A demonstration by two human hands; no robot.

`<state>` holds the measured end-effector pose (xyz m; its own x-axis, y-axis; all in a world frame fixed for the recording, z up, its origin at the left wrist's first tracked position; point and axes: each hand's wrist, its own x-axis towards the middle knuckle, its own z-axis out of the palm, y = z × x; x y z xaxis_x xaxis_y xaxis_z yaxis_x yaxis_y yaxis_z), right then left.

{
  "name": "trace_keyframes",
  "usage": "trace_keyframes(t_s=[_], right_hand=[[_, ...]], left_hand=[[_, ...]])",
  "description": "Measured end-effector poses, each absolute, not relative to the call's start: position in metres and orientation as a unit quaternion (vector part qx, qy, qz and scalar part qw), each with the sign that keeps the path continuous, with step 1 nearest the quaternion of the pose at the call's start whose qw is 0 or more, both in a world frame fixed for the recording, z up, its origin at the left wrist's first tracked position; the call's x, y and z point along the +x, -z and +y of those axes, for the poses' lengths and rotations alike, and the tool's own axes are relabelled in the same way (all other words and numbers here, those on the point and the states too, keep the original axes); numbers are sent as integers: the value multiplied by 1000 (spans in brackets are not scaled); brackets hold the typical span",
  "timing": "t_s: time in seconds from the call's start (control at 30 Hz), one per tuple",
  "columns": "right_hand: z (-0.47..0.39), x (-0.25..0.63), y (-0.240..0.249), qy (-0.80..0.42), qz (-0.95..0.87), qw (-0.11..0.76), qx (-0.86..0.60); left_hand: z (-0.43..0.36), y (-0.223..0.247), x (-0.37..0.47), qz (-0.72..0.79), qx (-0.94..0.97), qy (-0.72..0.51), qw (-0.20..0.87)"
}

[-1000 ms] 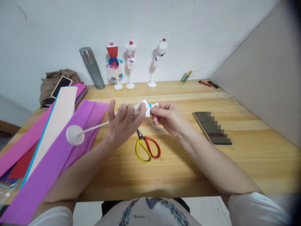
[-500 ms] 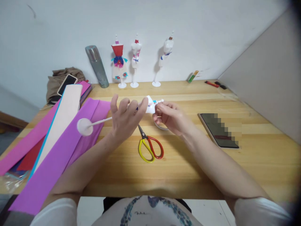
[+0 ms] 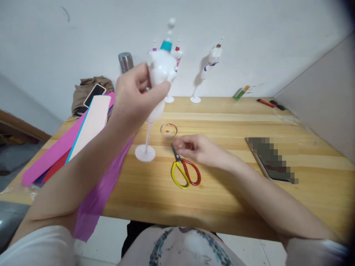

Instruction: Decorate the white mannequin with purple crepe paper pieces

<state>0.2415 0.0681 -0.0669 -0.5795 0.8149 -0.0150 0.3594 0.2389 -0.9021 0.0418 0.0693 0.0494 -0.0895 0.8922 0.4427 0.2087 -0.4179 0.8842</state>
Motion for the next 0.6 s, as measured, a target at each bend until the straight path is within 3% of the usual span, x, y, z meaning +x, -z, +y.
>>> trace_keyframes(t_s=[0.1,0.17,0.23,0.37,0.47,0.6], right_hand=[[56,246,76,-320,-829,132,-439],[52,252,82,-321,-831,120,-438],[53,259,84,-372,-807,158,-431],[69,268,72,-427,-706,328,-459],[79,268,59,-477,-682,338,-440],[89,272,62,-441,-686,332,-474]], left_hand=[[73,-21,29,471,542,-561,412],[74,4,21,479,489,-527,503],[73,25,17,481,456,-505,553],[64,37,24,425,437,-446,655],[62,34,33,399,441,-401,697],[67,40,37,416,458,-373,691]])
